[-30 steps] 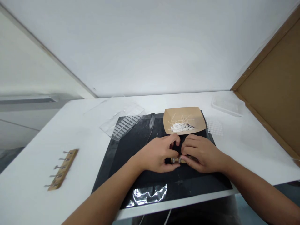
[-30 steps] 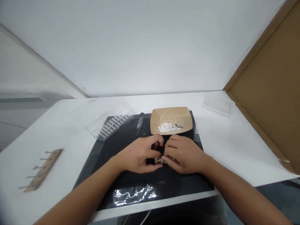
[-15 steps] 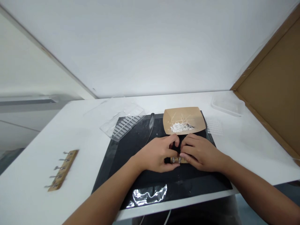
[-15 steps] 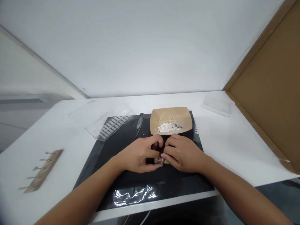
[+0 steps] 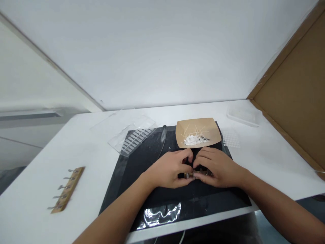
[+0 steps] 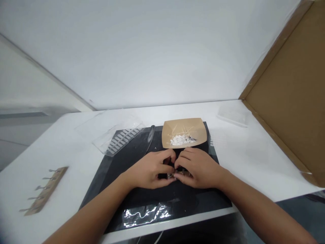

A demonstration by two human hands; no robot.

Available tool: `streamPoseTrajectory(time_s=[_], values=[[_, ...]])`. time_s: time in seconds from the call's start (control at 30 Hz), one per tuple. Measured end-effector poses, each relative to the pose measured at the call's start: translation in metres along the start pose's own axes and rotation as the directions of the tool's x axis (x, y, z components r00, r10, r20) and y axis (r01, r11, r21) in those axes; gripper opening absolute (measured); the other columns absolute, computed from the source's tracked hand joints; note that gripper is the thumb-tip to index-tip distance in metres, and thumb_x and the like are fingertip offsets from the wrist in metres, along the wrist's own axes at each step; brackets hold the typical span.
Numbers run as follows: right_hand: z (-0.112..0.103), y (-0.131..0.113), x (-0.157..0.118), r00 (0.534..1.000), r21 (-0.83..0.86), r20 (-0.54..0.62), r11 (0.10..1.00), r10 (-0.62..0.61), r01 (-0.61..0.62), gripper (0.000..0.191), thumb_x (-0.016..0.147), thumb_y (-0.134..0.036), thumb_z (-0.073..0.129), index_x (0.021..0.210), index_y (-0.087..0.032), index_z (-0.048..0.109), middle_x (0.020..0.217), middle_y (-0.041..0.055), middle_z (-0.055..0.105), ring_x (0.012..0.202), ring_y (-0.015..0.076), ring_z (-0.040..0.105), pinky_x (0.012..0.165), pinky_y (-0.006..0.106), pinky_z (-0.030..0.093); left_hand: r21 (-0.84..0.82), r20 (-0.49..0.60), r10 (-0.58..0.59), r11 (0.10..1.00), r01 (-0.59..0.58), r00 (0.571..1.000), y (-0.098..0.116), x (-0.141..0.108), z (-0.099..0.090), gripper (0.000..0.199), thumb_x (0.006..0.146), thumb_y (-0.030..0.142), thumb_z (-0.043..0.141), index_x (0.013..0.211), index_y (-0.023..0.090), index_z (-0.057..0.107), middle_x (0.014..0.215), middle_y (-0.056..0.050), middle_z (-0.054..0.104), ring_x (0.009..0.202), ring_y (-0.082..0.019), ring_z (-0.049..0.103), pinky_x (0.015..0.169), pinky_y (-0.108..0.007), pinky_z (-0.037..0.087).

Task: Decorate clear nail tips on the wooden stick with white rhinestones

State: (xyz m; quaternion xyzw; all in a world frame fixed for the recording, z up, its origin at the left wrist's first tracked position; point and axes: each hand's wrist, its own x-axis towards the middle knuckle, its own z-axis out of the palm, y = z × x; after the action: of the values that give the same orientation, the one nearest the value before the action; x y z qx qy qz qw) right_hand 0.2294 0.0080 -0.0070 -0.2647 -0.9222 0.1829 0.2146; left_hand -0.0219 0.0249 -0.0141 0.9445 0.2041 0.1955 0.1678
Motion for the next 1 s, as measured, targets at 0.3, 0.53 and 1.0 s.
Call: streamPoseTrajectory(time_s=[0.3,0.53,1.0], values=[[0.010,-0.002,-0.002,0.999,-0.063,-0.012,0.997,0.032,-0.033,0.027,0.089,-0.041,0.080,0.101,-0.021,0.066,0.097,0.0029,0.071,0.092,0.0218,0.061,0.080,0.036,0.042,-0.054,-0.019,0.014,0.998,-0.015,1.000,-0.002,0.001,0.002,0.013,0.092,0.033,0.072,0.088,0.022,0.078,0.094,-0.003,0.066,0.078,-0.014,0.065,0.070,-0.026,0.052],[0.011,-0.005,-0.002,0.996,-0.049,-0.073,0.997,0.050,-0.053,0.020,0.091,-0.035,0.078,0.096,-0.022,0.065,0.093,0.0005,0.071,0.092,0.0205,0.062,0.085,0.037,0.036,-0.056,-0.001,-0.003,0.998,0.003,1.000,-0.003,-0.001,0.003,0.011,0.092,0.031,0.071,0.090,0.023,0.079,0.093,-0.003,0.067,0.077,-0.014,0.066,0.069,-0.026,0.051],[0.005,-0.009,-0.002,0.994,0.019,-0.084,0.997,0.070,-0.069,0.022,0.087,-0.033,0.081,0.094,-0.023,0.063,0.092,-0.0019,0.070,0.092,0.0193,0.061,0.088,0.036,0.035,-0.048,0.001,-0.013,0.999,0.013,1.000,-0.004,-0.002,0.004,0.014,0.093,0.034,0.070,0.088,0.023,0.078,0.095,-0.003,0.067,0.075,-0.013,0.065,0.069,-0.025,0.050]])
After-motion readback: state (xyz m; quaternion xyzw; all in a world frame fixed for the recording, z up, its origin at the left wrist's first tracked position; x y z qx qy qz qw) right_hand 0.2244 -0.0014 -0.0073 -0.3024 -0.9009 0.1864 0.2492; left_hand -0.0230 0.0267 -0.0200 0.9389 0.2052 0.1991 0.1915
